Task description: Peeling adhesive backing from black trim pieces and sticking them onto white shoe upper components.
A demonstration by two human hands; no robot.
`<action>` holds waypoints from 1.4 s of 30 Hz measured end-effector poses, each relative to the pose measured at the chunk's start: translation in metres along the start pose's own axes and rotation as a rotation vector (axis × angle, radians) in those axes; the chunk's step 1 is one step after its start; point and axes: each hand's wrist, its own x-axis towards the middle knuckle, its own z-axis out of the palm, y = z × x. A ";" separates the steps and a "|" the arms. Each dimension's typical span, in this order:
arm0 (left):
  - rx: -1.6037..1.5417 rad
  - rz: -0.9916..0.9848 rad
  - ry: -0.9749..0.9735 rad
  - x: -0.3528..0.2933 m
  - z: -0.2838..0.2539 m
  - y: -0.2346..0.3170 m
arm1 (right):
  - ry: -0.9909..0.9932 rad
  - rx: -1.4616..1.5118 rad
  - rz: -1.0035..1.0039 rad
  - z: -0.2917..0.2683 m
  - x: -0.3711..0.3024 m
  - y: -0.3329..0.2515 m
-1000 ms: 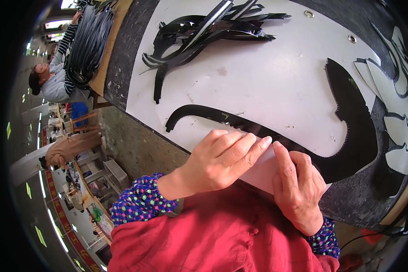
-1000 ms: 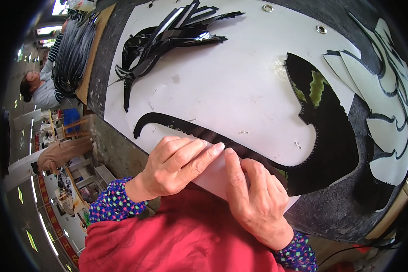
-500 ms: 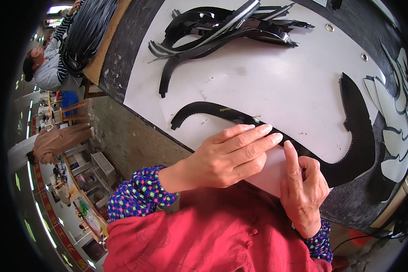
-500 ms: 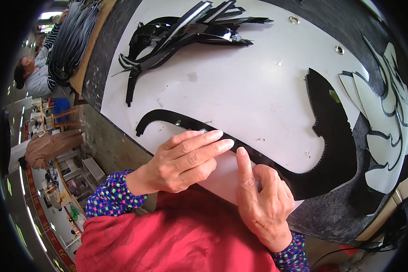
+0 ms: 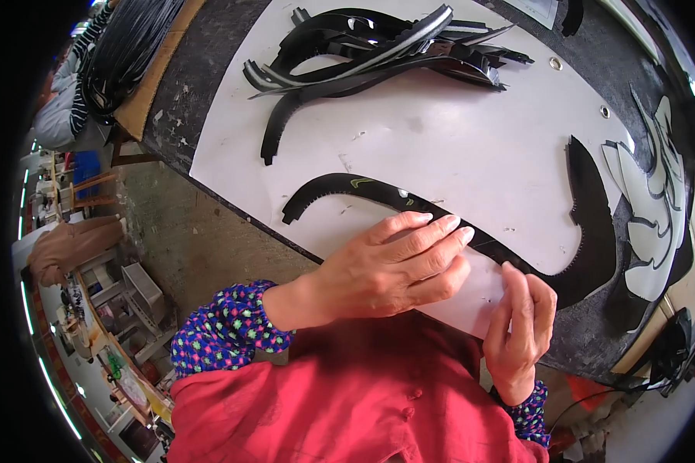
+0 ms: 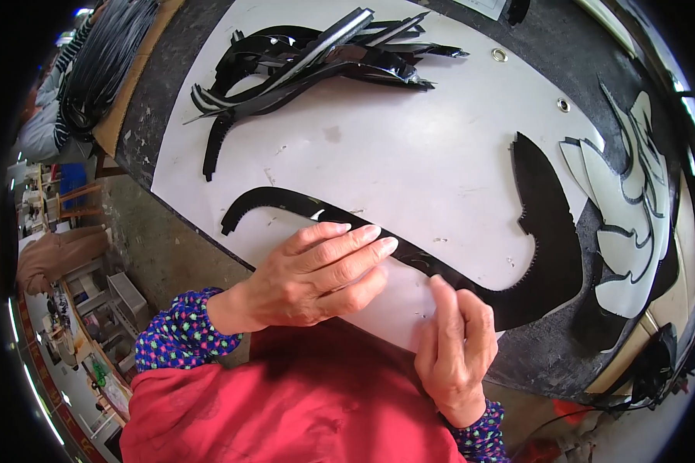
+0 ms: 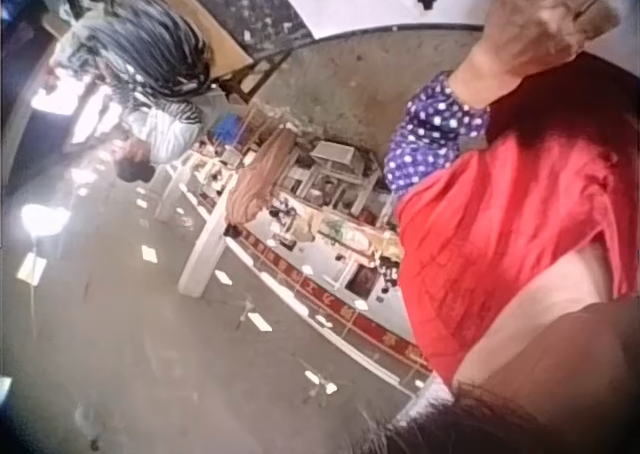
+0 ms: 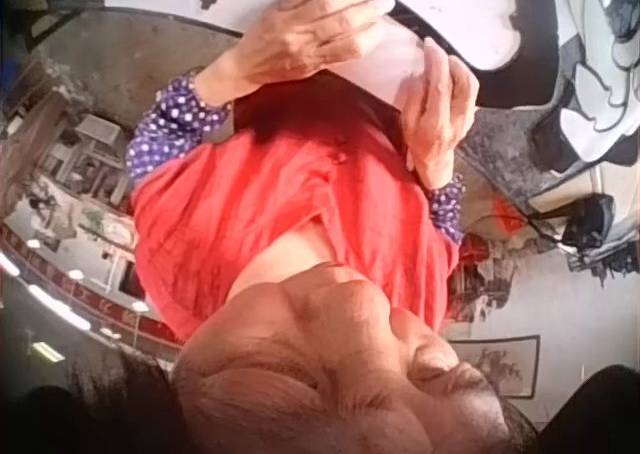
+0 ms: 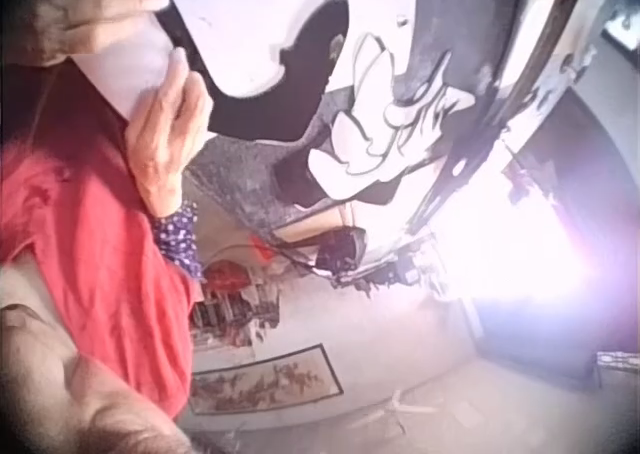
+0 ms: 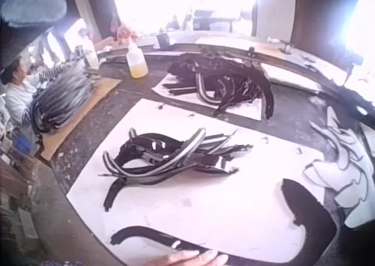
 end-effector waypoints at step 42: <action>-0.194 -0.068 0.338 -0.017 -0.009 0.007 | 0.137 -0.591 0.240 -0.033 0.025 0.115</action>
